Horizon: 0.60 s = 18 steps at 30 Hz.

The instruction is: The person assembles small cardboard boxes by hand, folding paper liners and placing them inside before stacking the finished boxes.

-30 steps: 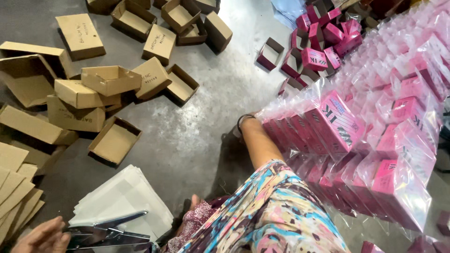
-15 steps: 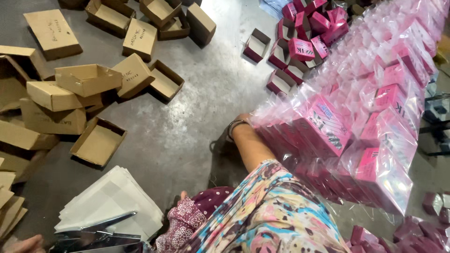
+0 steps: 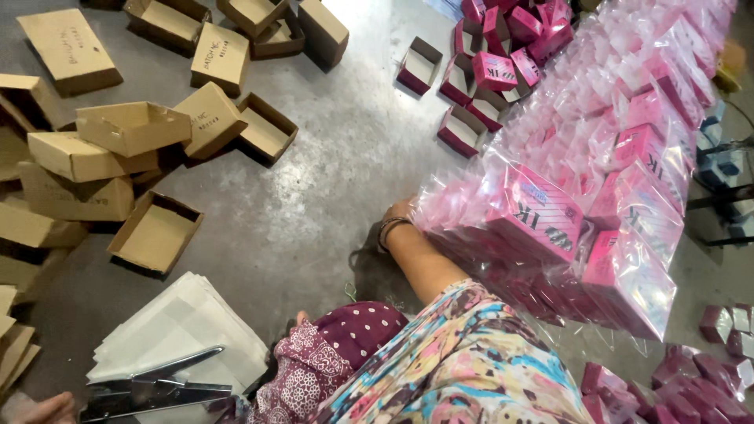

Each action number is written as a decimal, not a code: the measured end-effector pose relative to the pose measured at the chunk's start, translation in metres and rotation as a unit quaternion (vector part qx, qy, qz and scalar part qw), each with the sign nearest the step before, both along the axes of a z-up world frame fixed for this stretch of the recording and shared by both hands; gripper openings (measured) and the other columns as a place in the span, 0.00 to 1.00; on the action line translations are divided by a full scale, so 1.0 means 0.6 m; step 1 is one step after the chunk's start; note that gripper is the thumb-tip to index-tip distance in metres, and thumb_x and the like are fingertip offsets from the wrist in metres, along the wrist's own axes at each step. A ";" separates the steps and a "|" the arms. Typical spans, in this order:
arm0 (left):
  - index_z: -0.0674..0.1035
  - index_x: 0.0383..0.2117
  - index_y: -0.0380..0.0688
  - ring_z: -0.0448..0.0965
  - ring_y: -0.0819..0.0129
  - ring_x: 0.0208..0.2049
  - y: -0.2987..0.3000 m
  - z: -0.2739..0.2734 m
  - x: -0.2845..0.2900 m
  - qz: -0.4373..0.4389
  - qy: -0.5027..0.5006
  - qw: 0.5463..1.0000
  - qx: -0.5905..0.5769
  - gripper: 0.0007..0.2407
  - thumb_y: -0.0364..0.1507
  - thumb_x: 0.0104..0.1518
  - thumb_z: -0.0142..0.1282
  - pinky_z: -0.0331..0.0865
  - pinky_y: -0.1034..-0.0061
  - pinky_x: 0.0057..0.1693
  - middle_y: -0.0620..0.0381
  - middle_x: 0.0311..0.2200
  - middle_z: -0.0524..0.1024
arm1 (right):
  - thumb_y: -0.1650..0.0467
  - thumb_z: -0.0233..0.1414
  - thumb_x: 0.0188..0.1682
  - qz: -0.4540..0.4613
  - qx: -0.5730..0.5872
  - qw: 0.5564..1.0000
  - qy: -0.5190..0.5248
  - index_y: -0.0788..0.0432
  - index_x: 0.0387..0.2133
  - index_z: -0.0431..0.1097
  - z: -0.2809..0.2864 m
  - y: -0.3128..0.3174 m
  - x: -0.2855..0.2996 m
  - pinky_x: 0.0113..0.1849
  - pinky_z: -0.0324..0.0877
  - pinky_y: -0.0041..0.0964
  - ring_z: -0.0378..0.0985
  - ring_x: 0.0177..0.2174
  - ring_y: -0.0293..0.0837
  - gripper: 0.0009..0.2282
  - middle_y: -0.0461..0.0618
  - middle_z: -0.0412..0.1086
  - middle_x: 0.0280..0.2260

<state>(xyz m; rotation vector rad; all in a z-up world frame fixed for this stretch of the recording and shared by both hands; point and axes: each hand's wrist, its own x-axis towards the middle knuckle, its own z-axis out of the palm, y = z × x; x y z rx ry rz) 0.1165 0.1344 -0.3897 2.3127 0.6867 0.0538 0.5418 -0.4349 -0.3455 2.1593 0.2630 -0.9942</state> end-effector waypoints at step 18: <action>0.78 0.53 0.49 0.79 0.61 0.55 0.000 0.017 -0.054 0.034 -0.028 0.999 -0.022 0.23 0.36 0.49 0.68 0.74 0.66 0.60 0.50 0.52 0.78 | 0.57 0.55 0.49 0.017 0.008 1.000 0.004 0.58 0.56 0.67 0.019 0.028 0.015 0.62 0.46 0.61 0.49 0.66 0.59 0.26 0.59 0.59 0.62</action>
